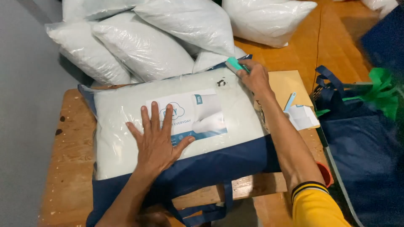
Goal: The person cleans a blue tote bag containing a packaged pillow using a green sponge and a white cloth. They wipe the bag's exterior and handles while it rests on a wooden stool.
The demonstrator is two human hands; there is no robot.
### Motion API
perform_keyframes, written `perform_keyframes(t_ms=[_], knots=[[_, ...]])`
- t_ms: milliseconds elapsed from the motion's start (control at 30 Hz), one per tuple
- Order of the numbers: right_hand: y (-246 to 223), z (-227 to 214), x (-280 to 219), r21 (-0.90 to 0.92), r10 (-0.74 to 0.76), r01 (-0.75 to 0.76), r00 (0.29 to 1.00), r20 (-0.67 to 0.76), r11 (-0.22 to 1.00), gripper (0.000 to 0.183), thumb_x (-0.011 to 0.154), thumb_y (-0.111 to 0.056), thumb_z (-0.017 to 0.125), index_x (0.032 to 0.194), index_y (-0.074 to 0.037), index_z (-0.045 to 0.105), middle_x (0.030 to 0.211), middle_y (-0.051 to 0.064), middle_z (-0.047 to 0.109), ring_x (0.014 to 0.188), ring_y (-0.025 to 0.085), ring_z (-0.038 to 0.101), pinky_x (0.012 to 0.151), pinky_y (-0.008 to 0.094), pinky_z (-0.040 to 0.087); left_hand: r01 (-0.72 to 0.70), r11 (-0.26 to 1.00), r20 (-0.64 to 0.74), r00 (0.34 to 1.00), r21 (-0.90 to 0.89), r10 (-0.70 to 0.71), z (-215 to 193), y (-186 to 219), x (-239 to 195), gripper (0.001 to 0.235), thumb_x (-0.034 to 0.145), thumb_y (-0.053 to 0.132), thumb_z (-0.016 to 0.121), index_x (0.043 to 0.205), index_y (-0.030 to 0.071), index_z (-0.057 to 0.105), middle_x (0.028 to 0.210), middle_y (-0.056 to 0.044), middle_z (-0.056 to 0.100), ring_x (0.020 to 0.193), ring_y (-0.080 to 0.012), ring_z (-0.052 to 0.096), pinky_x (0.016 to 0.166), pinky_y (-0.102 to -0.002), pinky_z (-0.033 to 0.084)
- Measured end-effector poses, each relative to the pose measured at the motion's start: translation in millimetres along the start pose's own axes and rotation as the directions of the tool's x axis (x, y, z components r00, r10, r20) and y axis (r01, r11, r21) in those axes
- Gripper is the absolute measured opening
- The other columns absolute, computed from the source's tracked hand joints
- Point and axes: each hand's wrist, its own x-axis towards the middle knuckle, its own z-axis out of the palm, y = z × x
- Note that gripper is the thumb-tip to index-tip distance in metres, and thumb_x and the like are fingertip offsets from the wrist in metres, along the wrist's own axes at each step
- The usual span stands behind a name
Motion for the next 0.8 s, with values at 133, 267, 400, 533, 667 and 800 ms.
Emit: perform_keyframes(t_ms=[133, 267, 400, 533, 667, 800], knots=[[11, 0, 17, -0.054, 0.023, -0.025, 0.999, -0.026, 0.998, 0.035, 0.087, -0.023, 0.077, 0.121, -0.031, 0.075, 0.115, 0.011, 0.073, 0.113, 0.034, 0.068, 0.096, 0.047, 0.054, -0.01, 1.0, -0.038, 0.999, 0.003, 0.01, 3, -1, 1, 0.102, 0.087, 0.079, 0.05, 0.165, 0.02, 0.019, 0.17, -0.022, 0.004, 0.154, -0.0486, -0.004, 0.104, -0.084, -0.006], [-9, -10, -13, 0.04, -0.029, 0.031, 0.998, -0.054, 0.999, 0.037, 0.089, -0.018, 0.075, 0.125, -0.026, 0.07, 0.12, 0.015, 0.07, 0.117, 0.04, 0.064, 0.099, 0.051, 0.052, 0.0, 1.0, -0.032, 0.999, -0.007, 0.0, 2, -3, -3, 0.103, 0.087, 0.08, 0.05, 0.165, 0.02, 0.021, 0.17, -0.023, 0.006, 0.155, -0.0476, -0.003, 0.105, -0.084, -0.007], [32, 0, -10, 0.038, 0.049, -0.046, 0.994, -0.096, 0.998, 0.041, 0.093, -0.006, 0.069, 0.131, -0.007, 0.057, 0.125, 0.022, 0.067, 0.122, 0.045, 0.059, 0.102, 0.057, 0.049, 0.001, 1.0, -0.047, 0.999, -0.014, -0.002, 0, 3, 1, 0.101, 0.088, 0.079, 0.05, 0.164, 0.018, 0.023, 0.17, -0.024, 0.007, 0.155, -0.0475, -0.003, 0.105, -0.084, -0.007], [14, -28, -31, 0.269, -0.165, 0.205, 0.973, -0.164, 0.941, 0.047, 0.1, -0.007, 0.063, 0.144, -0.003, 0.047, 0.137, 0.029, 0.054, 0.131, 0.049, 0.05, 0.11, 0.063, 0.039, 0.001, 0.999, -0.025, 1.0, -0.036, -0.002, -3, -5, -5, 0.103, 0.087, 0.079, 0.05, 0.165, 0.018, 0.019, 0.17, -0.024, 0.004, 0.155, -0.0479, -0.005, 0.105, -0.084, -0.005], [3, -42, -45, 0.521, -0.478, 0.375, 0.876, 0.074, 0.767, 0.049, 0.095, -0.002, 0.067, 0.143, -0.003, 0.055, 0.136, 0.019, 0.056, 0.135, 0.032, 0.049, 0.117, 0.051, 0.035, -0.003, 0.998, -0.005, 1.0, -0.055, 0.003, -3, -7, -5, 0.104, 0.088, 0.078, 0.051, 0.165, 0.018, 0.017, 0.17, -0.024, 0.002, 0.154, -0.0488, -0.007, 0.103, -0.085, -0.007], [9, -47, -23, 0.242, -0.467, 0.426, 0.872, 0.149, 0.872, 0.047, 0.092, 0.003, 0.071, 0.138, -0.005, 0.064, 0.127, 0.026, 0.063, 0.126, 0.046, 0.056, 0.11, 0.059, 0.039, 0.007, 0.999, 0.03, 1.0, -0.035, -0.006, -1, -7, -2, 0.104, 0.088, 0.077, 0.05, 0.166, 0.02, 0.012, 0.17, -0.022, -0.003, 0.154, -0.0476, -0.011, 0.104, -0.084, -0.009]])
